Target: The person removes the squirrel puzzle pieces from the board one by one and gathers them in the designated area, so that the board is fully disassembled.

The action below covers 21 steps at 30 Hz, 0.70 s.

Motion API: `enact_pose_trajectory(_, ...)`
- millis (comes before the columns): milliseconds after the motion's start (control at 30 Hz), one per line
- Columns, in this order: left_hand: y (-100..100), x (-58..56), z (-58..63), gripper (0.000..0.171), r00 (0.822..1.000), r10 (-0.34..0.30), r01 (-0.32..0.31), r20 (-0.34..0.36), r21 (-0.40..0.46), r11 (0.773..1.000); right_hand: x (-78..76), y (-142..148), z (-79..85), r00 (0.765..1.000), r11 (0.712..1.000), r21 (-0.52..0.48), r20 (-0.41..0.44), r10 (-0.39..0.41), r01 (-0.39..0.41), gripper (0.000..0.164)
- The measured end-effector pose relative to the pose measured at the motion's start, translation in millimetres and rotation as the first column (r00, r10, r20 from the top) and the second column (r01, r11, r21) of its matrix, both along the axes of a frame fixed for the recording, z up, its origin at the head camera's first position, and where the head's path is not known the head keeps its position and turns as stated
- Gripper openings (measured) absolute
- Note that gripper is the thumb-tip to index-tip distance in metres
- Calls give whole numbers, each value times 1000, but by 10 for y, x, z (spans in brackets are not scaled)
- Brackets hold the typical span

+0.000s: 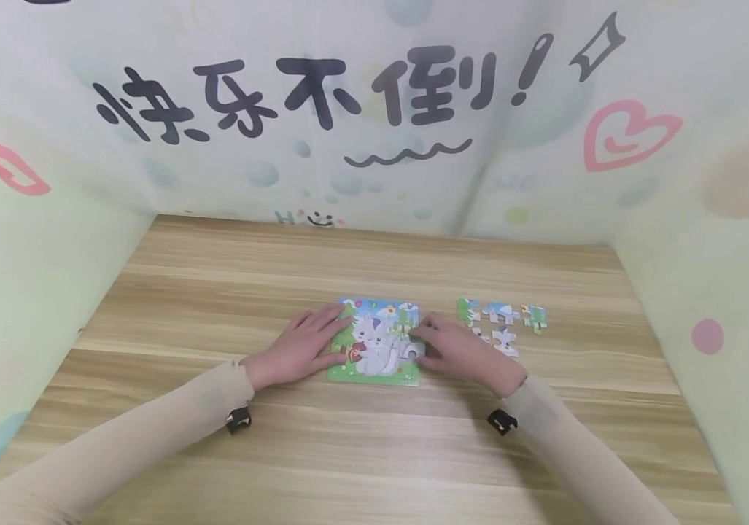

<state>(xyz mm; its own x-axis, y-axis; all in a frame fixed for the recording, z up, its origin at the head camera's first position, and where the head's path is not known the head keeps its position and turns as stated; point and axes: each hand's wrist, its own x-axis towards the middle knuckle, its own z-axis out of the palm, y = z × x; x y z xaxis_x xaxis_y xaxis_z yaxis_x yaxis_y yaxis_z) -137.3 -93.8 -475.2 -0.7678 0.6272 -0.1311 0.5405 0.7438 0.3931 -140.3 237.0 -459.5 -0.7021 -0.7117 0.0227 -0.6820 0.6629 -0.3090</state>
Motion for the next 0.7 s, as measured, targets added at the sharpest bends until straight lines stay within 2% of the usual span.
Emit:
enact_pose_trajectory(100, 1, 3, 11, 73, 1000, 4, -4, 0, 4, 1000, 58, 91, -13, 1000, 1000, -14, -6, -20, 20, 44)
enact_pose_trajectory(400, 1, 4, 16, 73, 1000, -4, 4, 4, 12, 1000, 250, 439, 41, 992, 991, -59, 46, -121, 123, 40)
enact_pose_trajectory(500, 4, 10, 29, 72, 1000, -2, 2, -1, 22, 1000, 313, 583, 58, 991, 987, -86, 27, -134, 136, 41)
enact_pose_trajectory(700, 7, 9, 24, 73, 1000, 1, -1, -3, 5, 1000, 399, 881, 45, 988, 981, -144, -68, -140, 129, 43)
